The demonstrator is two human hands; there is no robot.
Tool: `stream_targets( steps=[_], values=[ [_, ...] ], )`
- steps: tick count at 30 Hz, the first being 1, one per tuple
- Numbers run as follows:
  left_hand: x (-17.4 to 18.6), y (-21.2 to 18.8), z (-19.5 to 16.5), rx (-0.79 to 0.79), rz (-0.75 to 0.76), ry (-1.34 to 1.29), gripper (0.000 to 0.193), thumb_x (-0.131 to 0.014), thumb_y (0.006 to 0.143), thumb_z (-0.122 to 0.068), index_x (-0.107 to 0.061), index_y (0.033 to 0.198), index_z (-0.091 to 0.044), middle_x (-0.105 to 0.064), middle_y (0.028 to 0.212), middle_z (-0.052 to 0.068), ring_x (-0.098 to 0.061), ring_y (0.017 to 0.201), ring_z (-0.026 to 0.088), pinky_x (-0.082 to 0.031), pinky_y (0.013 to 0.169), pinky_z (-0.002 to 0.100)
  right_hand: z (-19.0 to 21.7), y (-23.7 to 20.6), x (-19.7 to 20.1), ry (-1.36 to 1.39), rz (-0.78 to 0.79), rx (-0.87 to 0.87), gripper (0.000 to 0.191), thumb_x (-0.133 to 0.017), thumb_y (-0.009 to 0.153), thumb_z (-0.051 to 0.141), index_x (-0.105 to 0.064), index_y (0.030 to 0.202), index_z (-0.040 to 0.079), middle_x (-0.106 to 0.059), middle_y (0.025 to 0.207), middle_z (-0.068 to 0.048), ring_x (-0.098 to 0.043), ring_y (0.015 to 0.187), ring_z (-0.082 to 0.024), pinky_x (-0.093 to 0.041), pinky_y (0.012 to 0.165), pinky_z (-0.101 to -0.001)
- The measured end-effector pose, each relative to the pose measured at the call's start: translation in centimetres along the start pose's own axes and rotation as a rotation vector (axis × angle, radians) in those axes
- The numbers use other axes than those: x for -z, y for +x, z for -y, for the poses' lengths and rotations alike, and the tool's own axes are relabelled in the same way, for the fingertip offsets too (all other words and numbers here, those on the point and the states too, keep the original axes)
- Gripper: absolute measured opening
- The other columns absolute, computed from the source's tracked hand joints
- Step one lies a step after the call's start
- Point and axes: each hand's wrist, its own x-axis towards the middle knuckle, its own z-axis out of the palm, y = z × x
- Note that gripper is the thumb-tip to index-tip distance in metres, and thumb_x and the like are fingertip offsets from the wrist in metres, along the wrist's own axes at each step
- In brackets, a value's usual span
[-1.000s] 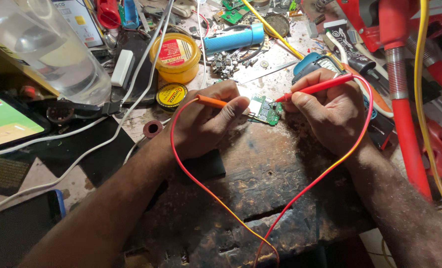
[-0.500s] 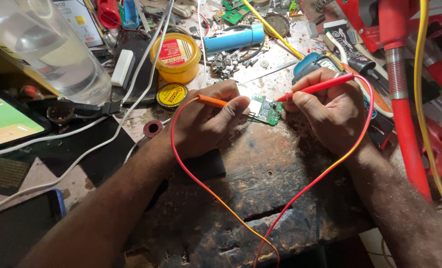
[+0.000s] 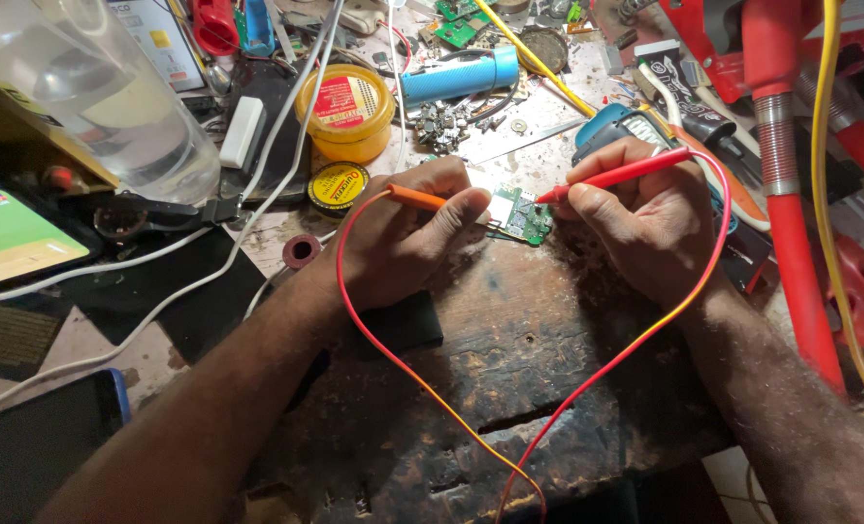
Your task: The person uses multimeter probes to test points on a small green circuit board. They then handle a small rectangular screen module, turning it over and pressing its edges. The person continues to manipulate the screen module, aligning it with the circuit board and pressing along the connection area.
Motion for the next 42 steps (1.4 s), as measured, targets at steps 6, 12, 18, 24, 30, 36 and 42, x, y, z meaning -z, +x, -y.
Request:
stream_targets(
  steps=[6, 12, 18, 24, 30, 36, 42],
  values=[
    [0.29, -0.05, -0.08, 0.01, 0.001, 0.016, 0.031, -0.057, 0.105, -0.033, -0.064, 0.094, -0.006, -0.068, 0.073, 0.003, -0.064, 0.068, 0.01, -0.051, 0.06, 0.031, 0.07, -0.02, -0.21, 0.017, -0.005, -0.038, 0.009, -0.066, 0.098, 0.007, -0.065, 0.101, -0.001, -0.075, 0.092, -0.009, -0.073, 0.083, -0.013, -0.061, 0.076, -0.0256],
    [0.4, -0.08, -0.19, 0.052, 0.004, 0.053, 0.031, -0.057, 0.105, -0.033, -0.065, 0.094, -0.005, -0.067, 0.072, 0.007, -0.063, 0.067, 0.013, -0.05, 0.059, 0.033, 0.2, 0.05, -0.27, -0.011, -0.003, -0.033, 0.01, -0.066, 0.097, 0.008, -0.065, 0.102, -0.001, -0.076, 0.093, -0.009, -0.073, 0.084, -0.012, -0.06, 0.076, -0.0248],
    [0.33, -0.23, -0.35, 0.183, 0.056, -0.122, 0.03, -0.056, 0.103, -0.033, -0.063, 0.094, -0.005, -0.067, 0.071, 0.007, -0.063, 0.063, 0.014, -0.051, 0.055, 0.034, 0.45, 0.03, -0.34, -0.065, -0.006, -0.046, 0.01, -0.065, 0.097, 0.009, -0.065, 0.102, 0.0, -0.076, 0.092, -0.008, -0.073, 0.083, -0.011, -0.06, 0.074, -0.0248],
    [0.4, -0.16, -0.1, 0.03, 0.002, 0.028, 0.028, -0.057, 0.105, -0.032, -0.064, 0.094, -0.006, -0.068, 0.072, 0.003, -0.064, 0.067, 0.009, -0.051, 0.058, 0.03, 0.37, 0.07, -0.43, 0.012, 0.0, -0.047, 0.009, -0.065, 0.097, 0.008, -0.065, 0.102, -0.001, -0.075, 0.092, -0.009, -0.072, 0.082, -0.012, -0.061, 0.075, -0.0249],
    [0.45, -0.17, -0.03, 0.001, -0.008, 0.022, 0.029, -0.058, 0.106, -0.032, -0.064, 0.094, -0.006, -0.066, 0.072, 0.003, -0.061, 0.066, 0.01, -0.05, 0.058, 0.03, 0.23, 0.06, -0.32, 0.033, 0.005, -0.013, 0.009, -0.065, 0.098, 0.007, -0.064, 0.1, -0.002, -0.075, 0.091, -0.01, -0.073, 0.081, -0.012, -0.062, 0.075, -0.0254],
    [0.44, -0.14, -0.12, 0.026, 0.0, 0.037, 0.029, -0.057, 0.105, -0.033, -0.064, 0.093, -0.007, -0.066, 0.071, 0.002, -0.062, 0.065, 0.009, -0.049, 0.057, 0.029, 0.24, 0.14, -0.21, -0.056, -0.005, 0.005, 0.009, -0.065, 0.098, 0.007, -0.065, 0.1, -0.002, -0.075, 0.091, -0.01, -0.072, 0.082, -0.012, -0.06, 0.075, -0.0252],
    [0.44, -0.21, -0.05, 0.017, -0.013, 0.04, 0.03, -0.058, 0.105, -0.033, -0.064, 0.093, -0.006, -0.064, 0.07, 0.003, -0.059, 0.065, 0.01, -0.048, 0.057, 0.03, 0.49, 0.13, -0.26, -0.007, 0.0, -0.021, 0.008, -0.064, 0.097, 0.007, -0.064, 0.099, -0.001, -0.076, 0.092, -0.009, -0.074, 0.083, -0.012, -0.061, 0.077, -0.0247]
  ],
)
